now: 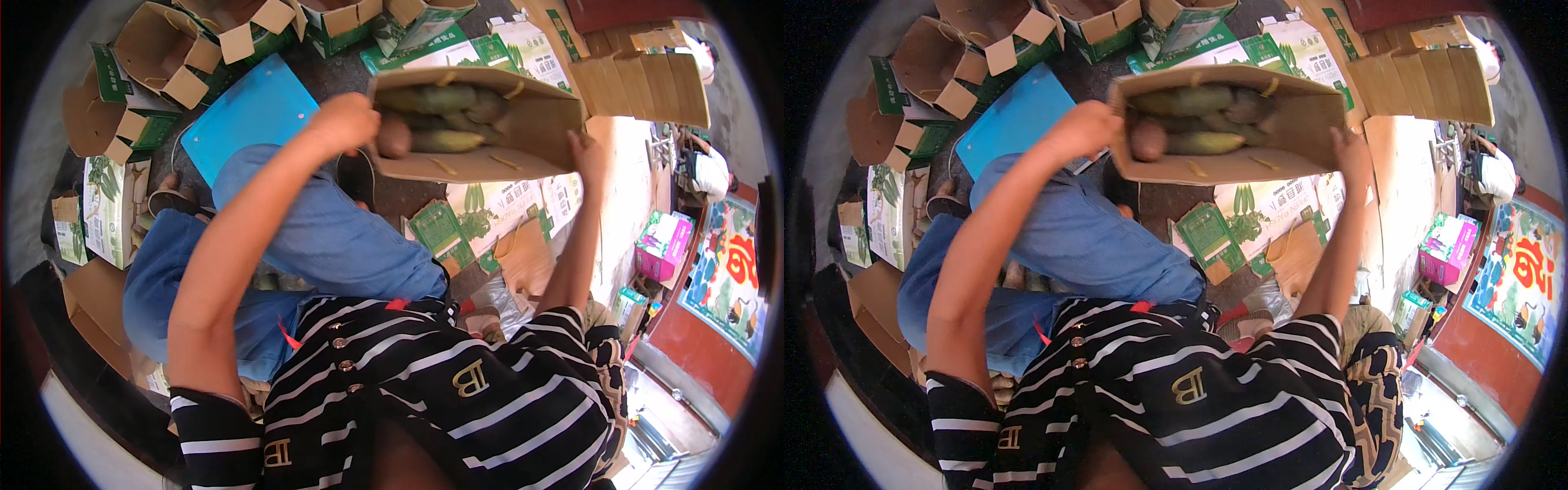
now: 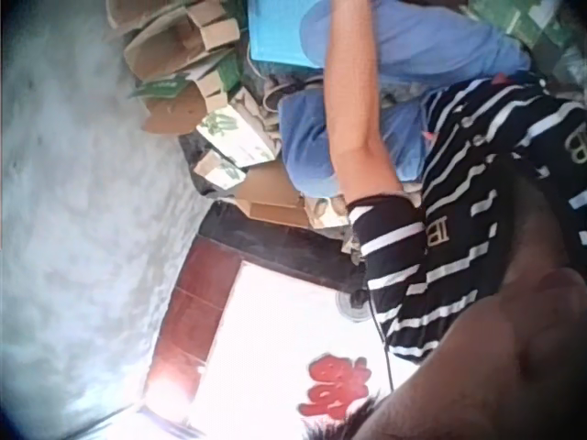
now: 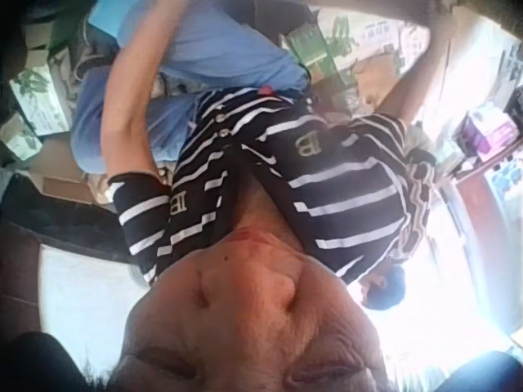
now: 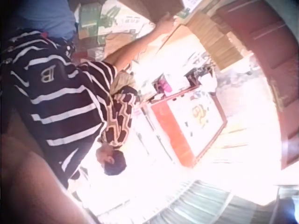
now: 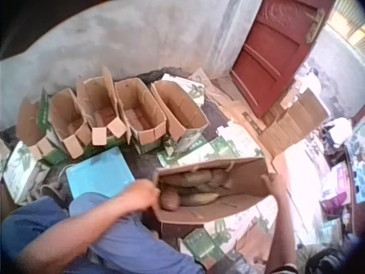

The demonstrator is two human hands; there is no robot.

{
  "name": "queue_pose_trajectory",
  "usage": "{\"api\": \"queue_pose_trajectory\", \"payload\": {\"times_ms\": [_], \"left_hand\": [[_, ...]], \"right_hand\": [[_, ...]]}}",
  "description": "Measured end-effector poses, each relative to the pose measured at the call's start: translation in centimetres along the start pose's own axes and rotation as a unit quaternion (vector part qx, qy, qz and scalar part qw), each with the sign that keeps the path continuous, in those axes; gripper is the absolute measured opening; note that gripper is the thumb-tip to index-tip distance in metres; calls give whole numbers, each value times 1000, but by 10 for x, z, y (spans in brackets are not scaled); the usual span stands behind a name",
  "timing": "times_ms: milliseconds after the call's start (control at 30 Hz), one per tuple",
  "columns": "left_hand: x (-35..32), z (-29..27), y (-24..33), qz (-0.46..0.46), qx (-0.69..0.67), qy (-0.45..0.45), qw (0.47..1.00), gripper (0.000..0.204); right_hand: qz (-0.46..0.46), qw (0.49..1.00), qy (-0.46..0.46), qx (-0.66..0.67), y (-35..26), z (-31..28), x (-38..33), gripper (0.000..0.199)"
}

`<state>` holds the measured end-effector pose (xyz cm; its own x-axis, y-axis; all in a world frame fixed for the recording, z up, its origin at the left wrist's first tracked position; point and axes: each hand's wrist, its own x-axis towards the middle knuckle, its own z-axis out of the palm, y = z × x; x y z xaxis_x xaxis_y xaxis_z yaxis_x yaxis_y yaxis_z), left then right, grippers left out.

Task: The person puts down a phone, selects vegetables from piles and boxes on the floor by hand, and packs them into paper bags resting on a digital scale to weigh them.

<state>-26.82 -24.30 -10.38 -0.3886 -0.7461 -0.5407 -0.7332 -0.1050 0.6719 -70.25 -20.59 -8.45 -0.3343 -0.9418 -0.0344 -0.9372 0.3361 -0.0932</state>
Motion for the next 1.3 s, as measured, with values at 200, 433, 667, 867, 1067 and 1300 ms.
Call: {"api": "queue_pose_trajectory", "payload": {"times_ms": [200,433,667,867,1067,1300], "left_hand": [[0,74,129,152,-92,-164,970,33],[-46,7,79,282,82,69,953,25],[-133,-96,-41,63,-118,242,961,26],[-169,-98,-95,-23,-72,225,971,25],[-181,-87,-90,11,19,238,971,23],[-179,-86,-75,40,52,248,966,18]], "right_hand": [[39,986,-33,-158,86,-11,27,36],[79,984,140,-71,126,25,-10,27],[-78,951,-297,39,-26,79,-97,49],[-78,956,-266,-94,-10,76,-114,39],[-131,935,-293,-149,41,66,-141,36],[-146,929,-292,-172,-18,33,-125,33]]}}
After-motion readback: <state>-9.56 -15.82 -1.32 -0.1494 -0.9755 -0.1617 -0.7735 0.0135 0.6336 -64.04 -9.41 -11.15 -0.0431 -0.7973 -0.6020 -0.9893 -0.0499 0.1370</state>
